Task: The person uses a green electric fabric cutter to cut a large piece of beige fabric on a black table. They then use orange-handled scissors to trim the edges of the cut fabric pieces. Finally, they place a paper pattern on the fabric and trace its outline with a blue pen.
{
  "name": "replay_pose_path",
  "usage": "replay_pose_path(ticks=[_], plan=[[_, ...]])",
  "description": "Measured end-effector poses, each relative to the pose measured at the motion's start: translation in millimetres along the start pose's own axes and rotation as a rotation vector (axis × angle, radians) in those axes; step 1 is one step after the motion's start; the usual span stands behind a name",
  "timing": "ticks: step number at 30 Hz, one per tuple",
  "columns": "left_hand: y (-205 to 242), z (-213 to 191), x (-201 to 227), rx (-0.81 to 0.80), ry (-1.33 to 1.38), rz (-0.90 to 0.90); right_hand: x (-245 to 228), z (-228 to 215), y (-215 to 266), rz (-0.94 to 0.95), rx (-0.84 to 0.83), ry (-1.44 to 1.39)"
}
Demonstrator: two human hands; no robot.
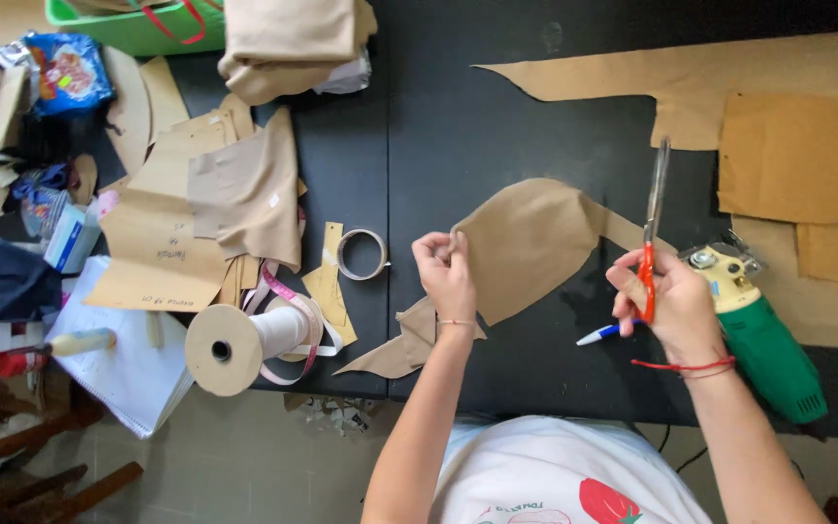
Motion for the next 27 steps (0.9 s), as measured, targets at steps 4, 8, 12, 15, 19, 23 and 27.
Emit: replay_pose_path(ticks=[4, 8, 12, 15, 19, 23, 27], plan=[[-50, -26, 5, 0.072, -0.052, -0.046, -22, -12, -20, -0.04, 0.096, 0.472], [-109, -54, 45, 0.105, -0.192, 0.138, -12, -28, -55, -0.046, 0.228, 0.834], [-174, -51, 104, 0.21, -0.331, 0.579, 10, -35, -94, -0.159, 0.347, 1.054], [-210, -20, 151, 0.166, -0.7, 0.805, 40, -44, -121, -0.414, 0.492, 1.321], [-304, -27, 149, 0.222, -0.454, 0.795, 63, -54, -135, -0.447, 0.522, 1.35], [-346, -38, 148, 0.07, -0.662, -0.064, 70, -56, -131, -0.273, 0.507, 1.61], [-355, -19, 165, -0.055, -0.67, 0.063, 1, -2, -111, -0.535, 0.511, 1.359]])
Point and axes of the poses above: each hand's wrist, its own y-axis away from the middle knuckle, its own z-axis out of the palm, x = y × z, the point moved 7 cm from there along -y, towards the middle knuckle, and after that the axes turned 2 degrees about x, right-handed, at the moved point
